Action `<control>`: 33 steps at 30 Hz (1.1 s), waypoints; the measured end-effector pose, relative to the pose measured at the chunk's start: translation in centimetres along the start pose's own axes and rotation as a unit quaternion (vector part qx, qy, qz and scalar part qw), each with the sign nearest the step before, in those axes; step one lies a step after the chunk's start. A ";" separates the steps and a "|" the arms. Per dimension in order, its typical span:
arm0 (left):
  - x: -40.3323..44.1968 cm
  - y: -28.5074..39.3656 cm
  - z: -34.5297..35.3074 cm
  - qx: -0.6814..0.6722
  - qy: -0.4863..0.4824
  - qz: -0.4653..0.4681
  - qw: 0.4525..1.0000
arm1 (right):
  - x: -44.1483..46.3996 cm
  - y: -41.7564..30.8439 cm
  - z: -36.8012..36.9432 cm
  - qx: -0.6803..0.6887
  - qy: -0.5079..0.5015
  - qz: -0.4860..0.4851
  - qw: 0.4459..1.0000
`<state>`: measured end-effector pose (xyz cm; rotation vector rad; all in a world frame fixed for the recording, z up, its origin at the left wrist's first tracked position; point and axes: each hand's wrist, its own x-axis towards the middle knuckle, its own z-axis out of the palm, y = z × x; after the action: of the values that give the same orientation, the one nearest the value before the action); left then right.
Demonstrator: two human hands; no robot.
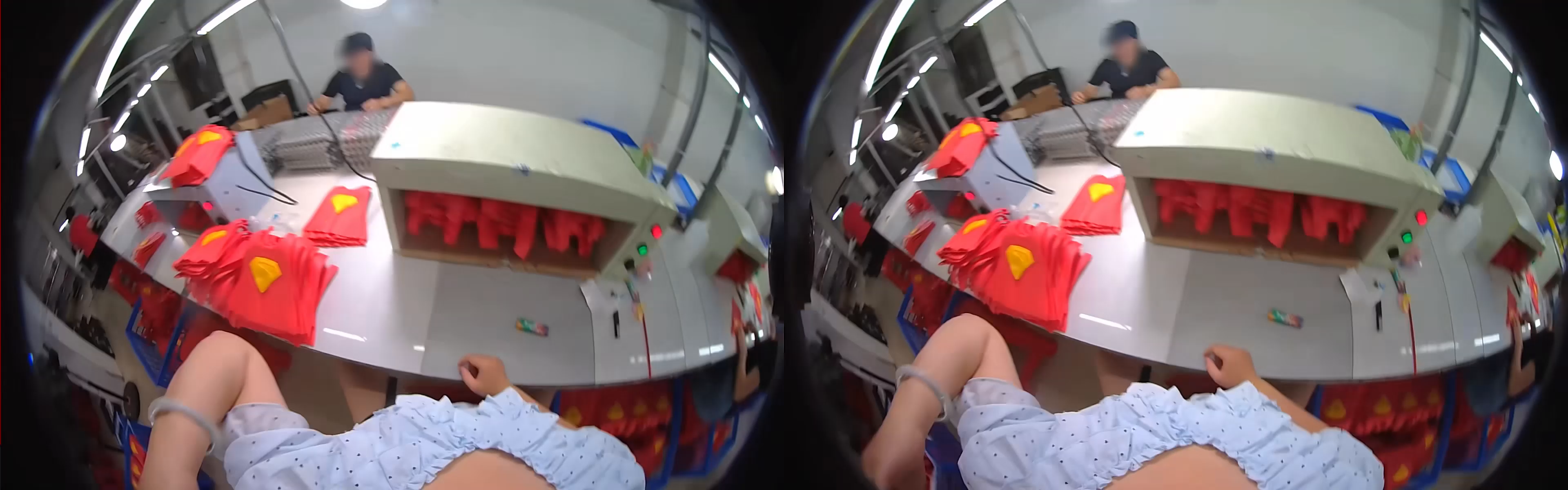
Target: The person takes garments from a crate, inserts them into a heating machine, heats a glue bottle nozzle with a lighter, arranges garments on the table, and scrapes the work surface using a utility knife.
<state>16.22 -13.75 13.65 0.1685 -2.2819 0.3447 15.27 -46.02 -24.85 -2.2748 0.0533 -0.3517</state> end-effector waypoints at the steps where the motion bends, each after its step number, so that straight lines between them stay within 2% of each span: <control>1: -0.5 -0.4 -0.4 0.003 0.016 -0.007 1.000 | 0.9 -0.2 -0.1 -0.002 0.000 -0.021 1.000; 5: -5.6 -3.4 -0.8 -0.030 0.106 -0.038 0.993 | 0.0 0.0 -0.5 0.012 -0.027 0.014 0.999; 7: -10.2 -4.5 1.0 0.090 0.178 -0.258 0.945 | 1.2 0.7 -1.1 0.117 -0.130 0.053 0.983; 8: -12.8 -5.4 1.8 0.191 0.118 -0.369 0.902 | 2.0 -1.3 -2.9 0.146 -0.178 0.055 0.971; 9: -15.8 -6.3 2.9 0.284 0.049 -0.469 0.835 | 2.8 -4.6 -6.0 0.178 -0.224 0.059 0.956; 10: -19.2 -7.0 4.9 0.168 0.134 -0.594 0.775 | 3.5 -8.2 -8.9 0.200 -0.230 0.036 0.952; 11: -22.8 -7.1 7.2 0.178 0.104 -0.685 0.698 | 4.0 -11.9 -11.8 0.224 -0.234 0.014 0.946; 12: -26.5 -7.1 9.8 0.205 0.073 -0.710 0.670 | 4.2 -15.0 -14.3 0.265 -0.240 -0.041 0.933; 13: -29.5 -7.3 11.8 0.236 0.038 -0.728 0.642 | 4.1 -17.8 -16.4 0.339 -0.265 -0.052 0.901; 14: -31.6 -7.5 13.0 0.230 0.024 -0.732 0.641 | 3.9 -20.3 -18.2 0.362 -0.247 -0.150 0.886; 15: -33.0 -7.3 14.5 0.271 -0.028 -0.745 0.609 | 3.9 -22.5 -19.5 0.379 -0.236 -0.210 0.870; 16: -34.2 -6.7 15.7 0.307 -0.079 -0.755 0.575 | 3.7 -23.8 -20.1 0.413 -0.256 -0.207 0.849; 17: -35.1 -6.3 16.4 0.290 -0.090 -0.761 0.574 | 3.7 -25.4 -20.0 0.396 -0.256 -0.222 0.854; 19: -36.6 -6.5 17.7 0.370 -0.146 -0.770 0.500 | 3.1 -25.6 -19.9 0.387 -0.246 -0.221 0.861; 20: -37.2 -6.4 18.4 0.356 -0.153 -0.773 0.502 | 2.2 -25.3 -19.8 0.390 -0.224 -0.213 0.867; 23: -38.5 -6.5 19.3 0.423 -0.105 -0.780 0.450 | 0.1 -25.4 -19.3 0.382 -0.177 -0.215 0.881; 28: -38.3 -6.6 19.7 0.441 -0.070 -0.775 0.447 | 3.2 -25.7 -20.5 0.354 -0.118 -0.236 0.897; 33: -38.5 -6.7 19.5 0.455 -0.053 -0.765 0.452 | -1.5 -24.1 -21.9 0.326 -0.072 -0.263 0.905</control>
<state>29.69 -25.55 -26.22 2.5365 -0.8813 0.4486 6.09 -45.66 6.46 -1.6044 -0.6707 -0.4028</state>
